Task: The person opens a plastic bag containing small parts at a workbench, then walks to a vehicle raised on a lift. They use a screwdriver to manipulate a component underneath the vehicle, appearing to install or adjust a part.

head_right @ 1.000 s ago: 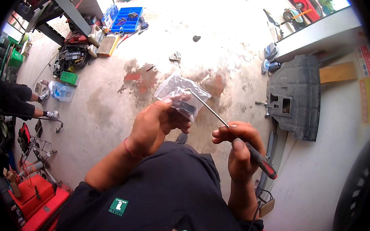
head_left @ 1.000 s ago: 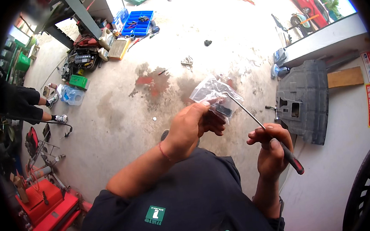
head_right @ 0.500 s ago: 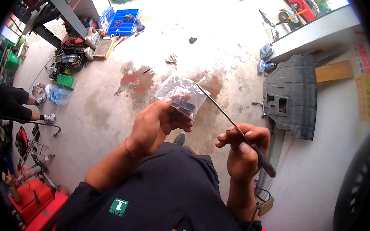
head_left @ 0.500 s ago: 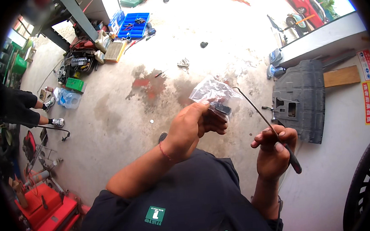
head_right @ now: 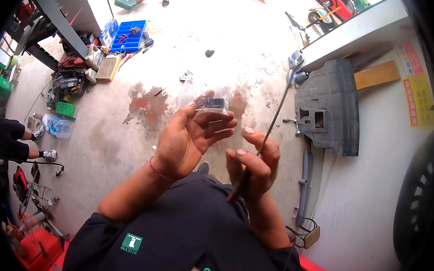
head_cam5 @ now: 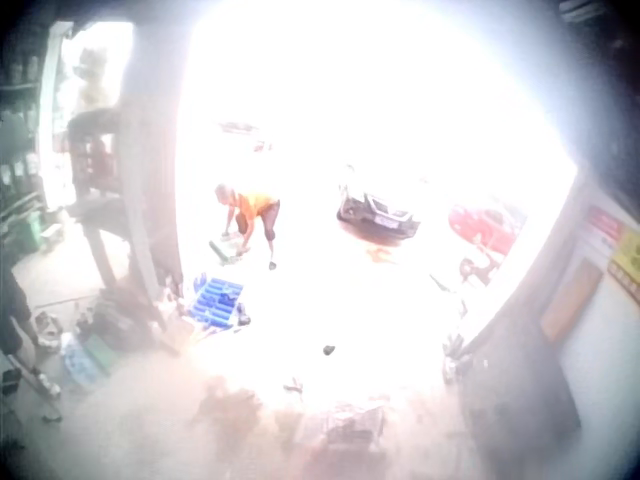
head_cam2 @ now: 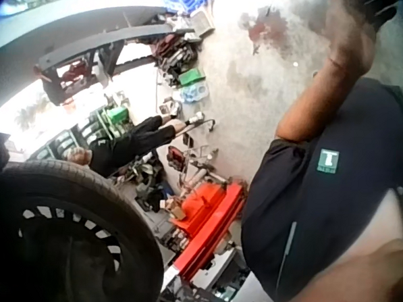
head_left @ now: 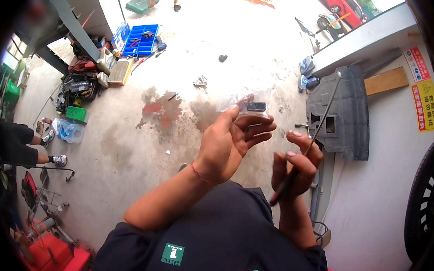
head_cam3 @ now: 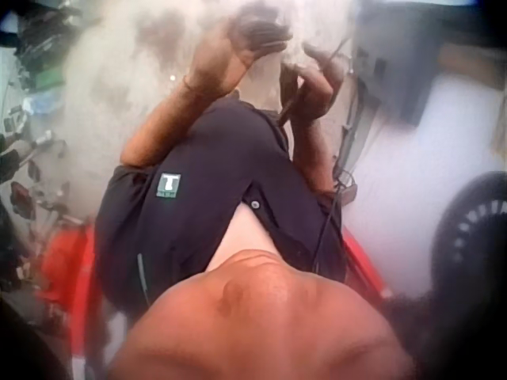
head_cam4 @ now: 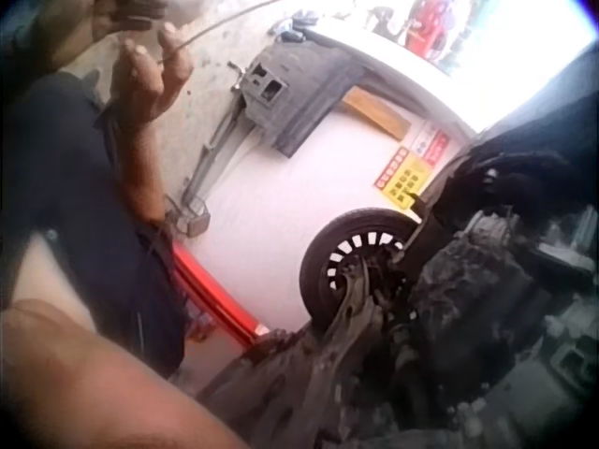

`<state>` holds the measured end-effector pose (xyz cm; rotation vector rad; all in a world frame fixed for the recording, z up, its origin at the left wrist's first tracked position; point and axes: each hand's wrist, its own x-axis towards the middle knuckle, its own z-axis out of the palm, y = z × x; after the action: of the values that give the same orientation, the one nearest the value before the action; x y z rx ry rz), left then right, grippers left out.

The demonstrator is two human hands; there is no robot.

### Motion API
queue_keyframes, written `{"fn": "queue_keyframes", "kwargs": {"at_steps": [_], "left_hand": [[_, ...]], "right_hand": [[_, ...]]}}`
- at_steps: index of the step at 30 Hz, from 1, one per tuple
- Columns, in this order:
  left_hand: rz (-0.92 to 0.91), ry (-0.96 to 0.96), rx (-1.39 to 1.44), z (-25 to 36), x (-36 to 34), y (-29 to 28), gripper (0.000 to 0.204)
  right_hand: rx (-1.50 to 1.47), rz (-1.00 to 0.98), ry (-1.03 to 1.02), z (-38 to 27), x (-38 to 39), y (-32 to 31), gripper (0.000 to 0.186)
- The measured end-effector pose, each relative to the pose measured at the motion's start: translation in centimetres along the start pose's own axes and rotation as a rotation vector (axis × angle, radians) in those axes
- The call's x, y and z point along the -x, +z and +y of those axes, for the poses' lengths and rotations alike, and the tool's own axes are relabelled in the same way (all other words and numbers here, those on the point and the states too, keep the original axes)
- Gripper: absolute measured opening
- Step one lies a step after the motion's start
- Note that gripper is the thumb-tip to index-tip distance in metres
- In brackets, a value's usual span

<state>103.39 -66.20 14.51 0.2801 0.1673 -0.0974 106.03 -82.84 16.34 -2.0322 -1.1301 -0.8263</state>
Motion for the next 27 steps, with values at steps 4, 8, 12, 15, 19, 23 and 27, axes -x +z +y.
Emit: {"fn": "queue_keyframes", "kwargs": {"at_steps": [4,8,12,15,19,23,27], "left_hand": [[0.000,0.003,0.076,0.2,0.2,1.8,0.048],[-0.030,0.033,0.068,0.0,0.8,2.0,0.048],[-0.033,0.028,0.021,0.3,1.3,2.2,0.048],[-0.009,0.051,-0.044,0.2,1.4,2.0,0.049],[0.002,0.070,-0.053,0.2,1.6,2.0,0.047],[0.034,0.067,-0.093,0.3,1.9,2.1,0.047],[0.070,0.047,-0.070,0.0,1.7,2.1,0.045]], "right_hand": [[0.139,0.023,-0.084,-1.0,0.0,2.0,0.033],[0.115,0.103,-0.070,-1.2,-0.5,3.9,0.033],[0.115,0.100,-0.058,-1.2,-0.8,4.3,0.034],[0.103,0.088,-0.042,-1.4,-0.8,4.4,0.035],[0.050,0.112,-0.024,-1.4,-0.7,4.8,0.035],[0.035,0.081,-0.001,-1.6,-0.9,4.6,0.036],[0.041,0.079,0.018,-1.9,-0.6,4.6,0.037]]}}
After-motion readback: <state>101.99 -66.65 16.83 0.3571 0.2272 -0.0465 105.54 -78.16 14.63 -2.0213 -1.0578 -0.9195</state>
